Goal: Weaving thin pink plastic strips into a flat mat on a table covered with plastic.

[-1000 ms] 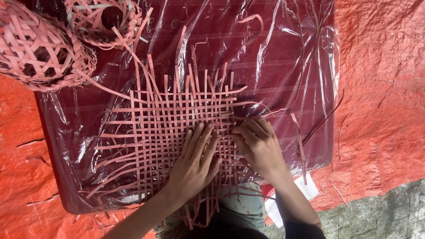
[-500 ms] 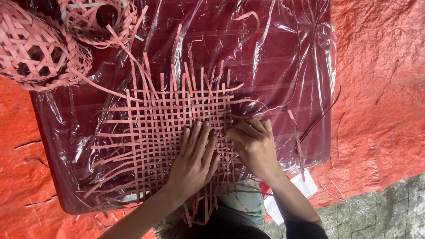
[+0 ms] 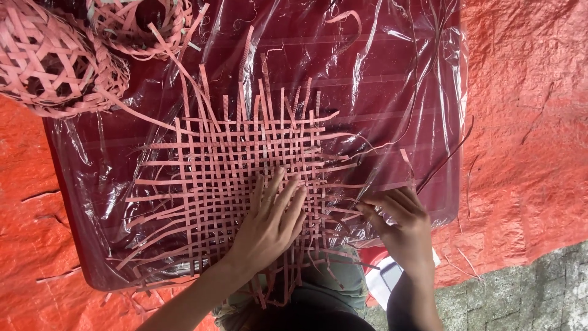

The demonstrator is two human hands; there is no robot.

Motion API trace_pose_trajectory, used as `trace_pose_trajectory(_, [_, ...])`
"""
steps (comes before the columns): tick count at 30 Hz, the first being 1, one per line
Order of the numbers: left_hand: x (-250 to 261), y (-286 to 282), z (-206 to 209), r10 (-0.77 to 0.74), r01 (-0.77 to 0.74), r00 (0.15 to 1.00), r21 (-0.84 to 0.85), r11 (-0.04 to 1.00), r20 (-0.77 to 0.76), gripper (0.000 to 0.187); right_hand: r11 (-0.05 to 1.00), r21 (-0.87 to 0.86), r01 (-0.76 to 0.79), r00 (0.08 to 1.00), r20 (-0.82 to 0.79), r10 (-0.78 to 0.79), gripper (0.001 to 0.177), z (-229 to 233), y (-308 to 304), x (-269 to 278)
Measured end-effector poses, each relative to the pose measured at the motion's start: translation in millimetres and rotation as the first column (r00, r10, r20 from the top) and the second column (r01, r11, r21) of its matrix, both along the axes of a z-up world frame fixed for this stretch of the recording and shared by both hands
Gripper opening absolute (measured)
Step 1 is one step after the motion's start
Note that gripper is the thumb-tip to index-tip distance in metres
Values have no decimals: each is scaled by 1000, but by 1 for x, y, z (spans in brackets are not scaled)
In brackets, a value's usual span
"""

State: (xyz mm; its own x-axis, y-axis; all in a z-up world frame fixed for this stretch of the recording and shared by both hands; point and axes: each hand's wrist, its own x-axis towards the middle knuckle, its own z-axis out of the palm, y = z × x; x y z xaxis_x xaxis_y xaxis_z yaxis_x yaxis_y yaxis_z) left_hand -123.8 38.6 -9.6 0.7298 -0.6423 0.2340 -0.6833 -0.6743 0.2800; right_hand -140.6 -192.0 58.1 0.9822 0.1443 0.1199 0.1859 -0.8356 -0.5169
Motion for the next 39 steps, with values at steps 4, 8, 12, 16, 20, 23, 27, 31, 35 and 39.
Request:
trace_pose_trajectory(4, [1,0,1,-78,78,997,-23,997,2,57,992,-126,1,1000,20,1,26,-18,-1,0])
trace_pose_trajectory(8, [5,0,3,-108,107,992,-25,994,-63,69,987,-151,58,996,83,-46,14,-14,7,2])
trace_pose_trajectory(12, [9,0,10,-121,127,990,93,987,-69,76,950,-279,138,966,251,-67,12,-17,15,3])
trace_pose_trajectory(16, [7,0,3,-109,116,991,86,990,-80,77,987,-149,66,963,267,-24,12,-15,15,-3])
trace_pose_trajectory(20, [5,0,0,-100,105,992,60,993,-83,77,953,282,-113,994,31,109,22,2,17,-6])
trace_pose_trajectory(23, [5,-1,-1,-100,104,993,53,993,-70,78,840,460,-288,930,-75,360,34,4,16,2])
trace_pose_trajectory(27, [-2,2,-14,-94,94,994,-8,996,-56,79,852,444,-278,936,-73,343,25,1,20,12])
trace_pose_trajectory(31, [2,3,-8,-94,95,994,6,995,-52,78,904,335,-265,961,16,275,15,-2,25,21])
trace_pose_trajectory(35, [3,3,-13,-88,92,994,-58,994,59,65,855,449,-262,929,-122,348,7,-3,35,30])
trace_pose_trajectory(39, [5,1,-10,-62,75,993,-134,988,97,50,887,440,-142,919,-274,283,7,3,41,39])
